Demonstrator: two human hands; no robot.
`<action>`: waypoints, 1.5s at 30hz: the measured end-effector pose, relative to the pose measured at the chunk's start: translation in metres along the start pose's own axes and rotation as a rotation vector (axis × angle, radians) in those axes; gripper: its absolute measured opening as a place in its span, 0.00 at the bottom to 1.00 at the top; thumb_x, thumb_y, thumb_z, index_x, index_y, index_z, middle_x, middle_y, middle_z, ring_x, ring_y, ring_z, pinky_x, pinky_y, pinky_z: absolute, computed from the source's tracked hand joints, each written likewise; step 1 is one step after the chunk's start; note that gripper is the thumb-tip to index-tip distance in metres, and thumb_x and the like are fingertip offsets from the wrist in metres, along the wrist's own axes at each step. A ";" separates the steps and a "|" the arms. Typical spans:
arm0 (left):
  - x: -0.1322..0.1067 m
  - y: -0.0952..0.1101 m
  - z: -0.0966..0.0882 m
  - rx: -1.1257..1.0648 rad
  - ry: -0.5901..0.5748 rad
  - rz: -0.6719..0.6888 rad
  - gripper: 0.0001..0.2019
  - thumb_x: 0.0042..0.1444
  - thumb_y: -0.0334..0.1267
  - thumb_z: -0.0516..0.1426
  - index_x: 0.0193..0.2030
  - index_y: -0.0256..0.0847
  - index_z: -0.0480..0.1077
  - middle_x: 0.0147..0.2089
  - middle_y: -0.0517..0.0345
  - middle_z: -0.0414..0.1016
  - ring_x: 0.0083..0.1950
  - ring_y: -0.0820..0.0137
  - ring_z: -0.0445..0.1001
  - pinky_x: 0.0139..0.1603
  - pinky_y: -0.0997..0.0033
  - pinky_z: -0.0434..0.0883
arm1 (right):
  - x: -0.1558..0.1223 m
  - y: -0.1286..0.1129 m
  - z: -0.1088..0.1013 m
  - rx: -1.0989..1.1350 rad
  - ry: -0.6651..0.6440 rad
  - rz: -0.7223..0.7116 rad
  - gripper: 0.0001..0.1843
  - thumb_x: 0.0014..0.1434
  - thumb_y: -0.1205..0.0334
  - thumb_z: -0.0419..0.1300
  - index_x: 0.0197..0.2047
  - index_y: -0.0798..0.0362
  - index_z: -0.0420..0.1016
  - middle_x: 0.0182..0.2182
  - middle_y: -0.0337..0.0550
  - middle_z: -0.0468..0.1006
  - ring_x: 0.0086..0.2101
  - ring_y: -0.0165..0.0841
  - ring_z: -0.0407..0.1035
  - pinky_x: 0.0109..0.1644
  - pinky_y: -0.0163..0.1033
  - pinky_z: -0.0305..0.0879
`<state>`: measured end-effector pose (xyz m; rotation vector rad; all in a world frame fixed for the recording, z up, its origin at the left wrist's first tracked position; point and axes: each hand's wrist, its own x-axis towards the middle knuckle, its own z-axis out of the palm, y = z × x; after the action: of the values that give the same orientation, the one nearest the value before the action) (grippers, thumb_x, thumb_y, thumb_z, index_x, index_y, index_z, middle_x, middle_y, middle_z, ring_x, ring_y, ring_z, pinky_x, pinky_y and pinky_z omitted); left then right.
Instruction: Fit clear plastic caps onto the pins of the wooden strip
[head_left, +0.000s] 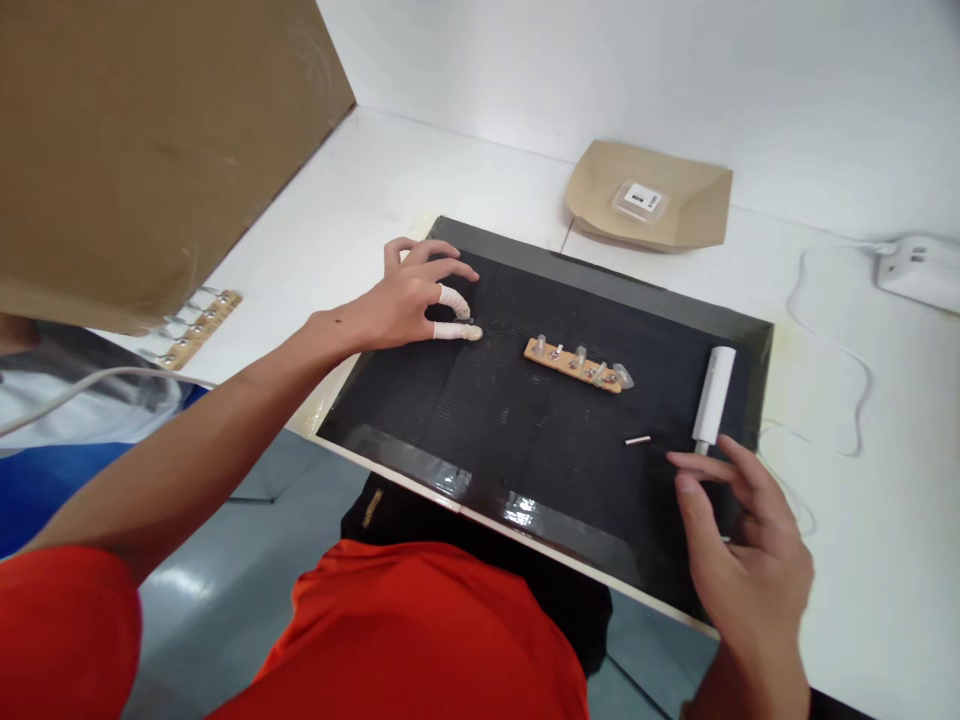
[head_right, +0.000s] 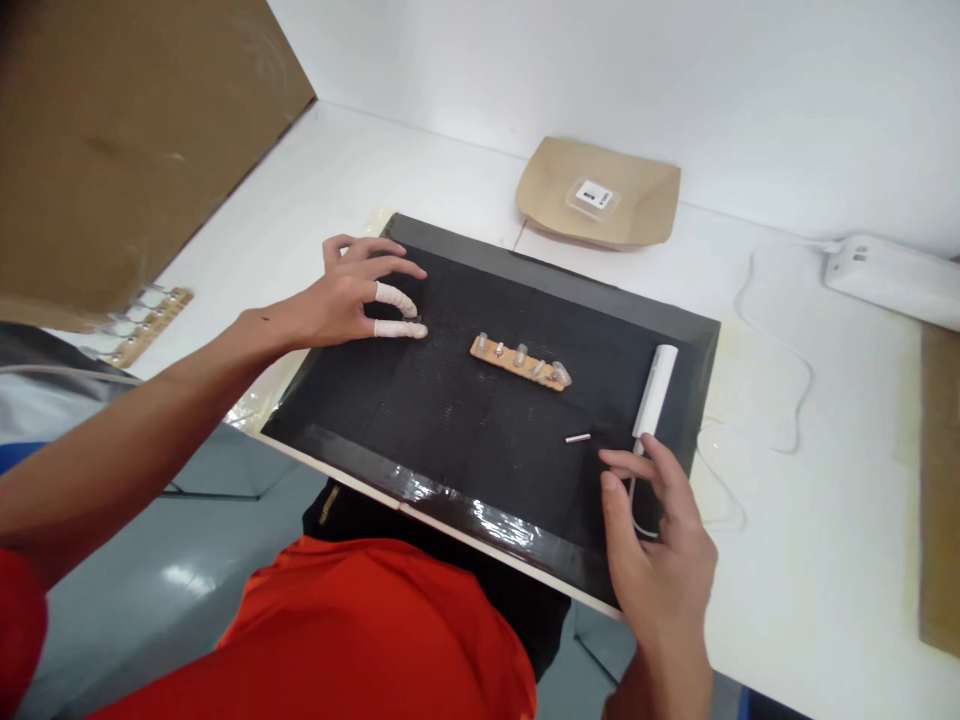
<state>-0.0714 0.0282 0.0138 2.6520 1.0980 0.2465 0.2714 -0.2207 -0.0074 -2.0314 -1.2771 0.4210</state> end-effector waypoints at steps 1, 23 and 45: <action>0.000 0.000 0.001 0.000 0.008 0.007 0.38 0.65 0.76 0.43 0.36 0.47 0.79 0.66 0.62 0.75 0.74 0.52 0.58 0.74 0.38 0.45 | 0.000 0.000 0.000 -0.001 0.002 -0.004 0.31 0.66 0.44 0.63 0.68 0.46 0.72 0.45 0.45 0.86 0.50 0.42 0.77 0.49 0.45 0.69; -0.023 0.086 0.056 0.172 0.599 -0.679 0.20 0.68 0.59 0.60 0.39 0.45 0.81 0.52 0.43 0.82 0.61 0.41 0.70 0.60 0.26 0.56 | -0.040 -0.036 0.049 0.234 0.162 -0.083 0.26 0.67 0.57 0.63 0.66 0.50 0.69 0.43 0.47 0.84 0.42 0.38 0.77 0.55 0.50 0.72; 0.008 0.099 0.039 -0.033 0.432 -1.089 0.12 0.59 0.49 0.69 0.36 0.43 0.77 0.57 0.50 0.80 0.65 0.47 0.69 0.65 0.41 0.55 | -0.061 -0.028 0.079 0.202 0.149 -0.295 0.31 0.65 0.68 0.64 0.70 0.50 0.64 0.47 0.48 0.81 0.47 0.40 0.74 0.57 0.54 0.68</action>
<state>0.0106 -0.0401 0.0070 1.6277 2.4070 0.5830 0.1779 -0.2363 -0.0489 -1.6438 -1.3571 0.2434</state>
